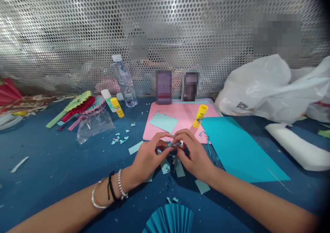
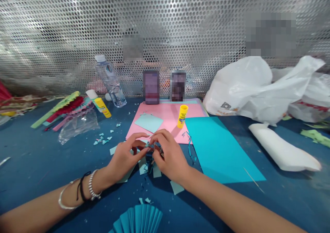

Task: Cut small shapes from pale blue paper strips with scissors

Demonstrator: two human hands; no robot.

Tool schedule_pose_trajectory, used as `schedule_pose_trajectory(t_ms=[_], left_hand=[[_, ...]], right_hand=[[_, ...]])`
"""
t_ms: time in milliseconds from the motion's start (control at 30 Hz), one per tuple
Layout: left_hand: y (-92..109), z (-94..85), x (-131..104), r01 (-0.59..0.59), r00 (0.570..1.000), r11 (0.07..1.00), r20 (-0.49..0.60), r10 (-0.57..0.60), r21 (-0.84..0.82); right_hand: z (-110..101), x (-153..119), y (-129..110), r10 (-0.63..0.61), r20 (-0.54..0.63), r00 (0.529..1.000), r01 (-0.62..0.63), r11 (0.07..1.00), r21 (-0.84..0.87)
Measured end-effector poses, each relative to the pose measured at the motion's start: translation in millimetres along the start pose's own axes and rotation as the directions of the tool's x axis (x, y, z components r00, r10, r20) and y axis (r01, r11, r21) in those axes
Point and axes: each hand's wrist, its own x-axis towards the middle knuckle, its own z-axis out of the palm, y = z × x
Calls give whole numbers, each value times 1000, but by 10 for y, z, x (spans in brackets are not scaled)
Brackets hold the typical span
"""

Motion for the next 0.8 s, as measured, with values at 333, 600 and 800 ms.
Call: schedule_pose_trajectory(t_ms=[333,600,800], left_hand=[[-32,7,-25,-37,999,992,16,35,121],[-34,4,-21,-50,999,992,3,50,117],[-40,2,-26,-63,998,992,-5,64,111]], right_hand=[[-4,-3,-5,8,13,1000,-8,1000,9],[-1,2,-1,23,31,999,-24,1000,7],[4,5,2,23,37,999,-23,1000,-2]])
